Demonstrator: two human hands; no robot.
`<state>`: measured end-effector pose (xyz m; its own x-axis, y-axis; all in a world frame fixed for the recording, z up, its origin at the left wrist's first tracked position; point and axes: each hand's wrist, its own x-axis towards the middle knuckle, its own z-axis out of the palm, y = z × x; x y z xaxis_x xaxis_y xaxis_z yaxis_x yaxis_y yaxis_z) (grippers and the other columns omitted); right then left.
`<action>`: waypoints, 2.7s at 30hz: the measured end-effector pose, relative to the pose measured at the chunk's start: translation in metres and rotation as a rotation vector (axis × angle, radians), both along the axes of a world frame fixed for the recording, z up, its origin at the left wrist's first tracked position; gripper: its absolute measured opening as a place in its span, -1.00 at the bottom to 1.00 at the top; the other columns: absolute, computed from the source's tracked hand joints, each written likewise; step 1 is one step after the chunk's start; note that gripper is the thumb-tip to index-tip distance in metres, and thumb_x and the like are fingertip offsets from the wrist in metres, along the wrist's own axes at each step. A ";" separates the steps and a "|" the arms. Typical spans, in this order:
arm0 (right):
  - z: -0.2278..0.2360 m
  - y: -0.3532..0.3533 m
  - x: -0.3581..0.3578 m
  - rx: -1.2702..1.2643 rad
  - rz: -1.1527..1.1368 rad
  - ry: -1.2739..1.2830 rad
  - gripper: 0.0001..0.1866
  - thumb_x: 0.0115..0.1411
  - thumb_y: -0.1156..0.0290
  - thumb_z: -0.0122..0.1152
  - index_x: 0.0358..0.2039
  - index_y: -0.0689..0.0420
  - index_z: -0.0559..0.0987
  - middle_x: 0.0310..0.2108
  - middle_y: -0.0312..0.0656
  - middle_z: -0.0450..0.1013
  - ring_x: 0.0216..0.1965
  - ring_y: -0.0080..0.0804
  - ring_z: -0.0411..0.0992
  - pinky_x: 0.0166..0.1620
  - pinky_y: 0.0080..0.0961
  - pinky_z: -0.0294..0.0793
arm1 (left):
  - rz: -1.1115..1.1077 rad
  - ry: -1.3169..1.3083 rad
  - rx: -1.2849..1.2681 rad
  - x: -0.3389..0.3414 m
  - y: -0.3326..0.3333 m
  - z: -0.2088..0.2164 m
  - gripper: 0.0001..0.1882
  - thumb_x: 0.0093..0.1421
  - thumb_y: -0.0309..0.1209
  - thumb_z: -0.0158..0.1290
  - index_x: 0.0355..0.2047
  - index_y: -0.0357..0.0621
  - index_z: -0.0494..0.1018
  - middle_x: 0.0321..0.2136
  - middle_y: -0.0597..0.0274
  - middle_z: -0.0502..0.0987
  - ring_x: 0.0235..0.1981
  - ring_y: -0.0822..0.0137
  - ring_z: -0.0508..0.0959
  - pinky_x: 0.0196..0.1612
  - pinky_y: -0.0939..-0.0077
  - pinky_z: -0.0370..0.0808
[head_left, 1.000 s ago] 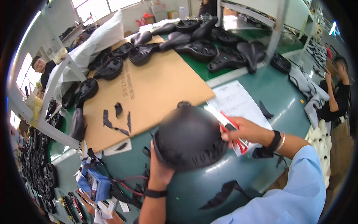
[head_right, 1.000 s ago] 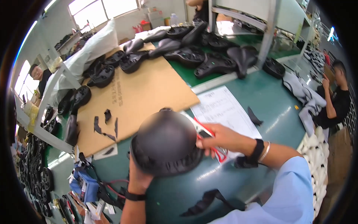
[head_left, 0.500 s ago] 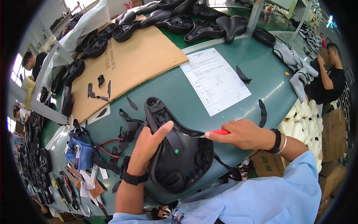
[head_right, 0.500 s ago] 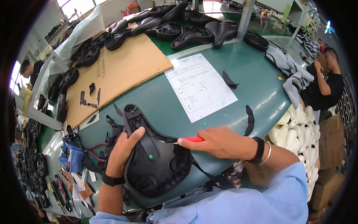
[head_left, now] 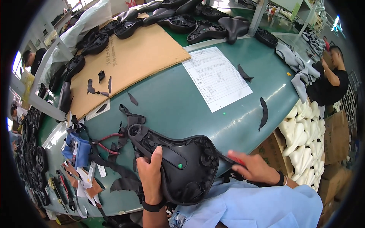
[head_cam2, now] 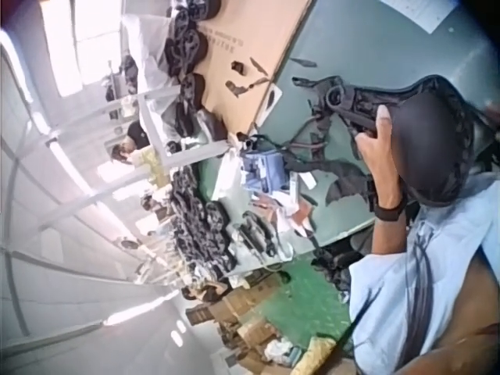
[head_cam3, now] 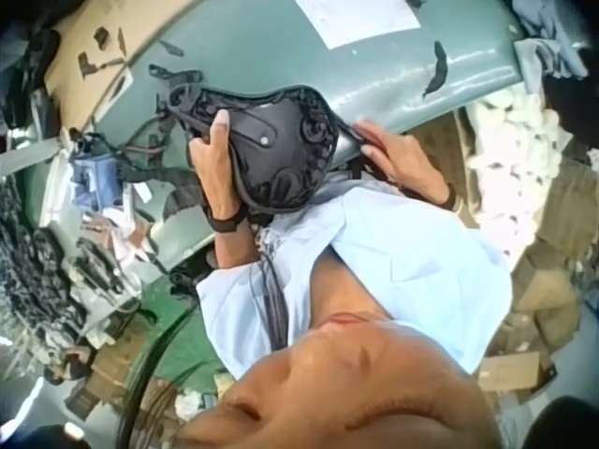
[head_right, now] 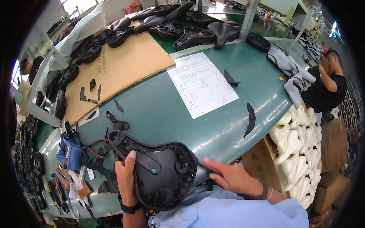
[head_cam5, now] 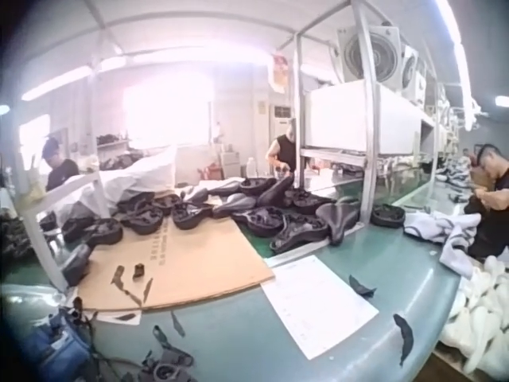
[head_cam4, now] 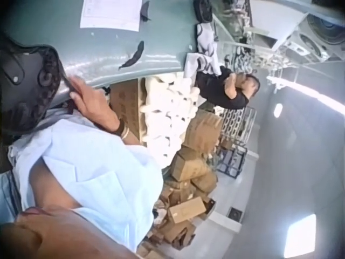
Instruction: The person trims excess material from the underside of bicycle seats using a utility knife, pulls away the scraps by hand, and sets the finished seats on a conveyor belt before starting the next one.
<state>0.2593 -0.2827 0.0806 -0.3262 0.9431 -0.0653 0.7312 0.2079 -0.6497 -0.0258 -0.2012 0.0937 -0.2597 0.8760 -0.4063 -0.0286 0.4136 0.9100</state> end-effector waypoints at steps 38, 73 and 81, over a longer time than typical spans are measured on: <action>0.025 0.049 -0.025 0.162 0.081 -0.287 -0.44 0.15 0.36 0.15 0.19 -0.04 0.31 -0.65 -0.16 0.33 -0.68 -0.12 0.34 -0.59 -0.25 0.32 | -0.088 -0.167 0.705 0.002 0.049 -0.001 -0.59 0.33 -0.14 -0.17 -0.26 -0.31 0.40 -0.42 0.15 0.52 -0.47 0.22 0.56 -0.42 0.40 0.43; -0.012 0.085 -0.060 0.259 -0.041 0.307 -0.53 0.12 0.42 0.18 0.05 0.11 0.34 -0.32 -0.04 0.48 -0.35 -0.06 0.48 -0.28 -0.39 0.43 | -0.467 1.085 0.685 0.030 0.015 -0.014 -0.62 -0.02 -0.42 0.16 -0.21 -0.37 0.38 -0.14 -0.13 0.42 -0.08 -0.11 0.42 -0.06 0.17 0.34; 0.005 0.088 -0.038 -0.181 -0.256 0.654 -0.57 0.09 0.47 0.20 -0.01 0.17 0.36 -0.38 -0.13 0.49 -0.38 -0.40 0.47 -0.29 -0.46 0.42 | -0.306 0.671 0.521 0.032 0.010 -0.023 -0.67 -0.01 -0.42 0.19 -0.23 -0.28 0.45 -0.11 -0.08 0.44 -0.02 -0.03 0.40 0.03 0.20 0.28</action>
<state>0.2210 -0.1947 0.0861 -0.1226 0.9880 -0.0944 0.1921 -0.0697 -0.9789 0.0060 -0.1907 0.0707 -0.0248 0.9763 0.2149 0.6193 -0.1538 0.7700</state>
